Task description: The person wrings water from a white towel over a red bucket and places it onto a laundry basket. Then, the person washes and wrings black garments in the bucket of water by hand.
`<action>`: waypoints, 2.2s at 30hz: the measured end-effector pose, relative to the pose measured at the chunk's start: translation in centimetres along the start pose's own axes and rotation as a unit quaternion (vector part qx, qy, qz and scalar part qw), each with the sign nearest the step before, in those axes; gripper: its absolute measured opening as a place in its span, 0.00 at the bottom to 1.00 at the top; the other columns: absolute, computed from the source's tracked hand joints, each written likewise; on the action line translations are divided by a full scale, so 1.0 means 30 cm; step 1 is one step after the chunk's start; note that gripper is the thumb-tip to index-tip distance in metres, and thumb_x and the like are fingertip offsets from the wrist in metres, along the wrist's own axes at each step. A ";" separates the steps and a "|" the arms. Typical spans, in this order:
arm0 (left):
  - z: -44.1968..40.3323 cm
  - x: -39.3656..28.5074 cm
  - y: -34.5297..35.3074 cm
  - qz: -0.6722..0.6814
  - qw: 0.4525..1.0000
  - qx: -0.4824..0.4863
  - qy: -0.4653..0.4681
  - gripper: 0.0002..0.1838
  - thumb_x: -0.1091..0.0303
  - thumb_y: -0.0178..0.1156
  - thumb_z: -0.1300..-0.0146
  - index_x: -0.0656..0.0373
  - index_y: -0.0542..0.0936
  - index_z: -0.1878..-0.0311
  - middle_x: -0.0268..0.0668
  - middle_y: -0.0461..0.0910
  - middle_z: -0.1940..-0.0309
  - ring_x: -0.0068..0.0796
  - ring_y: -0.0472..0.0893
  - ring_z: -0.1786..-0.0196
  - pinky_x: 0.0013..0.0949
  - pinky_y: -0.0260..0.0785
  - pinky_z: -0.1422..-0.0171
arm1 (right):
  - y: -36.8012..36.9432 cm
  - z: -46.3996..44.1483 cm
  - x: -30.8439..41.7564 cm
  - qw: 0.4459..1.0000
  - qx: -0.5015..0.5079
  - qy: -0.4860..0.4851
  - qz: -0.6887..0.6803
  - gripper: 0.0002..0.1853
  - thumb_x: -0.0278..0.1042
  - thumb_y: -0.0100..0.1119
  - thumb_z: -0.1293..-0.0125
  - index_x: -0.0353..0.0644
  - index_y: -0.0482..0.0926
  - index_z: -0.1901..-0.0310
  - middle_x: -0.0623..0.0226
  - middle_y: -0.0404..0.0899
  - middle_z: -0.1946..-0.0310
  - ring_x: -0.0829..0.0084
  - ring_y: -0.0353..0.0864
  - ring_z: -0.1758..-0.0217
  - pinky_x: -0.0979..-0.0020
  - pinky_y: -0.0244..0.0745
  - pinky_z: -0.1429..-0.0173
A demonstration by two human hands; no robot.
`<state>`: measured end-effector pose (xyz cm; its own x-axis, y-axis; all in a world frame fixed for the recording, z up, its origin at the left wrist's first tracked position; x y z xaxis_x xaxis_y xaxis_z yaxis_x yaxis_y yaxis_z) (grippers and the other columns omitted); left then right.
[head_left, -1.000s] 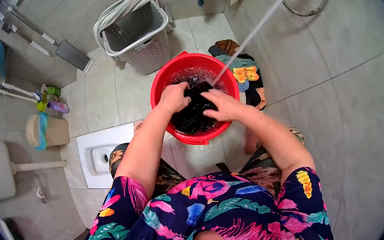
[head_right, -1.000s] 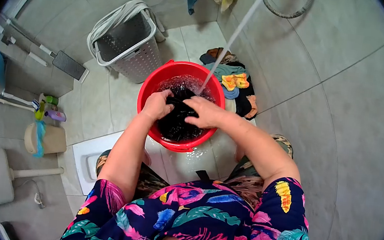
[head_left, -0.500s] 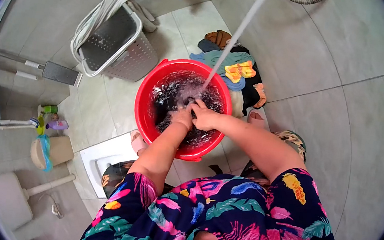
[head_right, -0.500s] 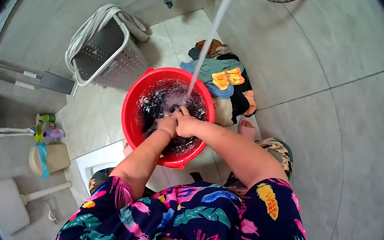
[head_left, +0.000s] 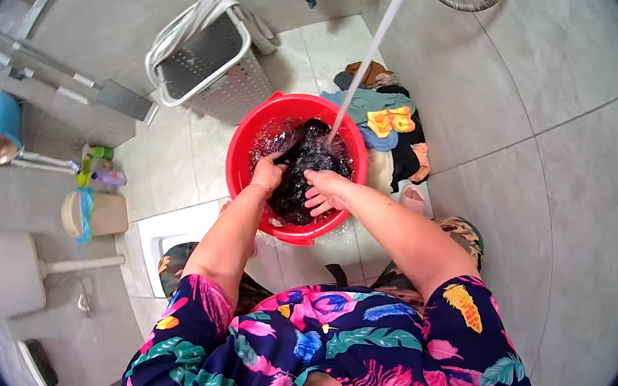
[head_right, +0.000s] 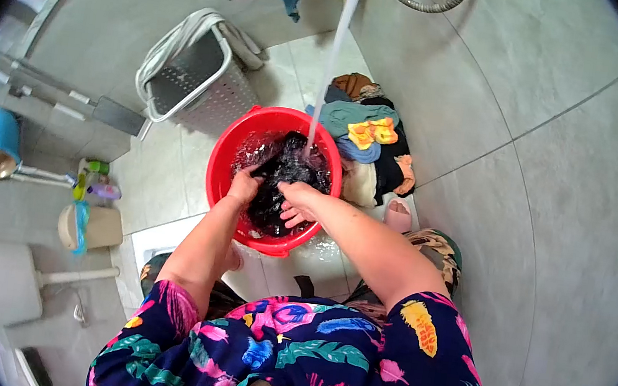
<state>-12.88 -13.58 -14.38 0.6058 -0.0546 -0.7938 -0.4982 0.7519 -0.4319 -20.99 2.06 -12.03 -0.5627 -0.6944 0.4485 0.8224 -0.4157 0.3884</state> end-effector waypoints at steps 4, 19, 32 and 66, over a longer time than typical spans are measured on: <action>0.206 -0.309 -0.113 0.203 0.977 -0.053 0.047 0.15 0.78 0.54 0.36 0.64 0.76 0.46 0.37 0.81 0.62 0.29 0.79 0.61 0.32 0.73 0.54 | 0.042 0.001 -0.053 0.969 -0.021 0.077 -0.233 0.51 0.80 0.36 0.40 0.57 0.35 0.25 0.39 0.35 0.26 0.32 0.48 0.28 0.31 0.54 0.35; 0.453 -0.577 0.079 -0.087 0.956 -0.209 0.187 0.14 0.61 0.56 0.41 0.61 0.76 0.56 0.56 0.80 0.61 0.58 0.79 0.56 0.50 0.71 0.50 | -0.015 0.033 0.082 0.890 0.037 -0.333 -0.309 0.27 0.63 0.45 0.33 0.49 0.77 0.48 0.57 0.81 0.53 0.60 0.81 0.49 0.54 0.75 0.42; 0.102 -0.242 0.005 -0.376 0.885 -0.118 0.247 0.28 0.73 0.59 0.44 0.50 0.69 0.37 0.45 0.70 0.42 0.53 0.72 0.44 0.51 0.68 0.43 | 0.003 0.157 0.138 0.984 -0.162 -0.064 -0.045 0.28 0.49 0.47 0.34 0.36 0.72 0.41 0.49 0.74 0.43 0.53 0.75 0.41 0.50 0.75 0.48; 0.530 -0.554 0.122 0.289 0.952 -0.021 0.102 0.17 0.68 0.61 0.35 0.62 0.75 0.44 0.36 0.80 0.53 0.27 0.79 0.54 0.31 0.73 0.47 | 0.069 0.024 0.090 0.920 0.152 -0.202 -0.299 0.41 0.71 0.41 0.37 0.44 0.66 0.35 0.50 0.72 0.41 0.51 0.70 0.37 0.40 0.68 0.44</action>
<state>-14.90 0.54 4.02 0.0919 0.2301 -0.9688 -0.7389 0.6679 0.0885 -20.87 -0.27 -9.43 -0.9427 -0.0946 0.3199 0.3287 -0.4273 0.8422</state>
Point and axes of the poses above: each hand's wrist, its own z-axis away from the middle knuckle, its own y-axis out of the palm, x = y × z, the point moved 5 cm from there along -z, towards the middle knuckle
